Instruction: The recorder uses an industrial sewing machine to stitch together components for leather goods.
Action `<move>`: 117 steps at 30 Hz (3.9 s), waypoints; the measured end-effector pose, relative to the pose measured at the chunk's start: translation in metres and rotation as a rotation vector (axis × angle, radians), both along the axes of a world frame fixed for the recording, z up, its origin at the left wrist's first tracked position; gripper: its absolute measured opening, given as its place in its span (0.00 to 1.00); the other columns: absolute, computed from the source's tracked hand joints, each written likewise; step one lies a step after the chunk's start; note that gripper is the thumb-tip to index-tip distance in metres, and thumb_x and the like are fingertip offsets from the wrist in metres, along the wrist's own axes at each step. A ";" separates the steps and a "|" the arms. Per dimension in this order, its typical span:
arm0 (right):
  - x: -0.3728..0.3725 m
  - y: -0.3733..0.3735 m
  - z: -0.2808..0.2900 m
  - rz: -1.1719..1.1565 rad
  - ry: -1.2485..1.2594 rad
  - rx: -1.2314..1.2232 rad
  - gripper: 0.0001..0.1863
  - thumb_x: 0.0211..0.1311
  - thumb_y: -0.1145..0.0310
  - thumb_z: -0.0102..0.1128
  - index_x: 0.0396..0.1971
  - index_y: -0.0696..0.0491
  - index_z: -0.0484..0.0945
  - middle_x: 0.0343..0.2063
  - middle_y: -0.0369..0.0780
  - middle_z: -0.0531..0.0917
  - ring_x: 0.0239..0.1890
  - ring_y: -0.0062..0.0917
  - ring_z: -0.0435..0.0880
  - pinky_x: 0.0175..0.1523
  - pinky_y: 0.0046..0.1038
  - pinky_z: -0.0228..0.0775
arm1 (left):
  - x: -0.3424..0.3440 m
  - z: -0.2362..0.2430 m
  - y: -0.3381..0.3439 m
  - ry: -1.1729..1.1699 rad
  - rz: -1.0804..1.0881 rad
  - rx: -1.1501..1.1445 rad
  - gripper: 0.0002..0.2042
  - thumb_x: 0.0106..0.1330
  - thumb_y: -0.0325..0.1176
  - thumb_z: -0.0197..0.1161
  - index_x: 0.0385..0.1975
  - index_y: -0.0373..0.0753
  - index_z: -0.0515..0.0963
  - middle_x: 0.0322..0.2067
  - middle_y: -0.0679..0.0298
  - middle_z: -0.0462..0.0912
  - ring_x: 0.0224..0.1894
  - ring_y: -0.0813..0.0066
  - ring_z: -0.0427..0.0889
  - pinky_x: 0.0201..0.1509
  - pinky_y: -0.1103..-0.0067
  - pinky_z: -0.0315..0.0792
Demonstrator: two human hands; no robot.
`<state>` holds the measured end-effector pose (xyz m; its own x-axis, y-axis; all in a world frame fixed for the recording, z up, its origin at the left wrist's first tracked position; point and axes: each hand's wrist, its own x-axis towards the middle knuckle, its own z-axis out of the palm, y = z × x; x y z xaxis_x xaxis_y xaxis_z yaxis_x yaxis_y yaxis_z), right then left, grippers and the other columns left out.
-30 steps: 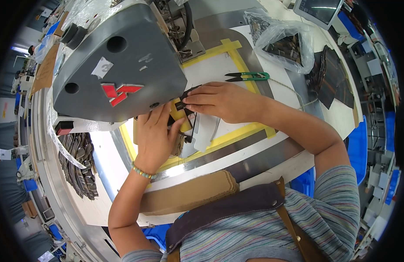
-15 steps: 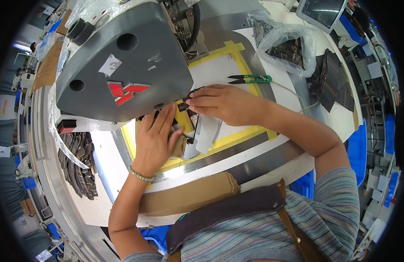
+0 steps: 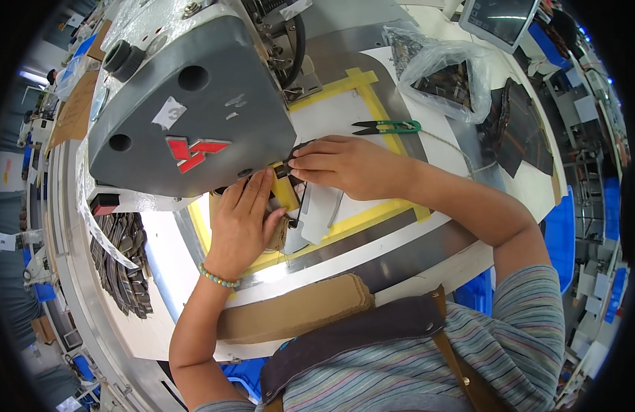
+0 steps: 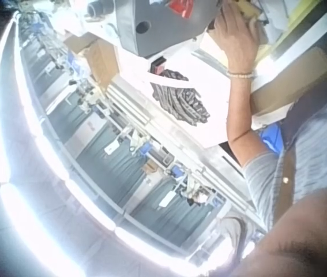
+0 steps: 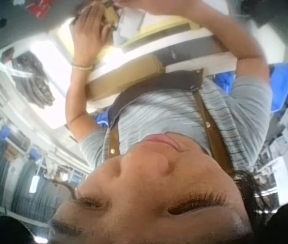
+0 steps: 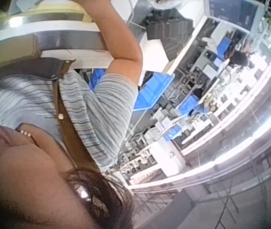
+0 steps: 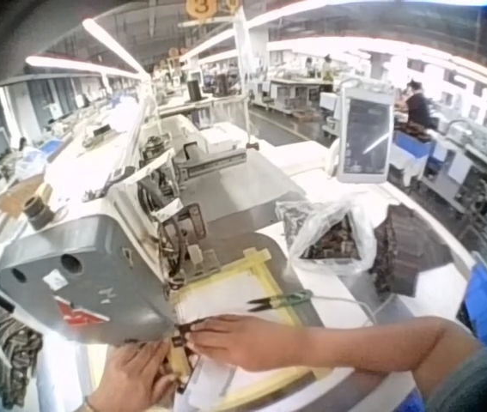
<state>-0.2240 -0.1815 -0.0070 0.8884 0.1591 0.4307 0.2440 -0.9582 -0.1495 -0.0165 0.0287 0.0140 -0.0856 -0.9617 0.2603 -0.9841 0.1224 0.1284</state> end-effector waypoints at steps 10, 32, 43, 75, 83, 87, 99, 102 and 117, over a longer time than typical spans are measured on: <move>0.002 -0.005 0.000 -0.001 -0.018 -0.037 0.21 0.66 0.72 0.61 0.59 0.56 0.86 0.60 0.39 0.85 0.68 0.32 0.80 0.72 0.36 0.76 | -0.001 0.001 -0.004 0.019 0.004 0.017 0.32 0.68 0.35 0.71 0.71 0.29 0.74 0.67 0.48 0.79 0.67 0.46 0.77 0.72 0.59 0.71; 0.023 -0.035 -0.007 -0.048 -0.156 0.015 0.16 0.66 0.70 0.63 0.52 0.54 0.88 0.54 0.38 0.88 0.57 0.33 0.86 0.65 0.36 0.80 | 0.014 -0.001 -0.028 -0.052 0.093 0.043 0.14 0.78 0.35 0.63 0.54 0.32 0.82 0.45 0.48 0.88 0.46 0.44 0.86 0.54 0.58 0.76; 0.024 -0.030 0.006 0.080 -0.139 -0.218 0.21 0.69 0.70 0.58 0.61 0.46 0.84 0.51 0.36 0.85 0.58 0.31 0.83 0.65 0.37 0.76 | 0.010 0.002 -0.025 0.007 0.135 0.091 0.17 0.76 0.33 0.64 0.59 0.31 0.81 0.49 0.49 0.87 0.49 0.45 0.85 0.56 0.58 0.75; 0.013 0.001 0.008 -0.175 -0.009 -0.140 0.20 0.68 0.70 0.61 0.58 0.56 0.85 0.56 0.38 0.84 0.64 0.32 0.82 0.68 0.36 0.74 | 0.009 -0.004 -0.004 0.117 0.065 -0.127 0.24 0.69 0.31 0.71 0.65 0.34 0.81 0.59 0.52 0.85 0.62 0.48 0.80 0.70 0.60 0.72; 0.009 -0.005 0.003 -0.200 -0.038 -0.112 0.21 0.64 0.74 0.62 0.57 0.52 0.87 0.55 0.38 0.84 0.60 0.34 0.83 0.67 0.37 0.76 | -0.015 0.018 0.004 -0.130 -0.447 -0.385 0.09 0.65 0.27 0.72 0.43 0.32 0.85 0.45 0.54 0.91 0.47 0.58 0.90 0.51 0.68 0.85; 0.017 -0.006 0.003 -0.165 -0.040 -0.083 0.22 0.61 0.76 0.63 0.56 0.50 0.88 0.55 0.38 0.83 0.60 0.35 0.83 0.66 0.38 0.77 | -0.081 0.044 -0.009 -0.249 -0.837 -0.470 0.12 0.69 0.31 0.63 0.44 0.30 0.86 0.48 0.53 0.89 0.52 0.59 0.89 0.57 0.67 0.83; 0.018 -0.005 0.000 -0.213 -0.040 -0.118 0.24 0.61 0.79 0.64 0.57 0.47 0.88 0.58 0.39 0.82 0.61 0.36 0.82 0.65 0.40 0.77 | -0.226 -0.007 -0.081 -0.336 -0.892 -0.638 0.29 0.76 0.37 0.57 0.77 0.40 0.68 0.74 0.67 0.70 0.78 0.66 0.63 0.81 0.61 0.62; 0.015 -0.005 0.001 -0.208 -0.034 -0.098 0.24 0.61 0.78 0.65 0.57 0.47 0.88 0.58 0.39 0.83 0.60 0.36 0.83 0.65 0.40 0.77 | -0.223 -0.010 -0.089 -0.485 -0.830 -0.655 0.31 0.73 0.39 0.62 0.76 0.44 0.68 0.69 0.69 0.67 0.77 0.70 0.60 0.80 0.60 0.62; 0.013 -0.008 0.000 -0.164 -0.044 -0.015 0.23 0.65 0.76 0.63 0.59 0.45 0.87 0.59 0.38 0.83 0.60 0.38 0.82 0.66 0.43 0.75 | -0.165 -0.010 -0.099 -0.554 -0.833 -0.711 0.20 0.69 0.39 0.63 0.60 0.47 0.79 0.62 0.68 0.71 0.68 0.70 0.66 0.66 0.69 0.67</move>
<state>-0.2111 -0.1891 -0.0073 0.8832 0.0206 0.4685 0.0905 -0.9877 -0.1272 -0.1816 -0.0701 0.0041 -0.8723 -0.2188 0.4372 -0.4717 0.6121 -0.6347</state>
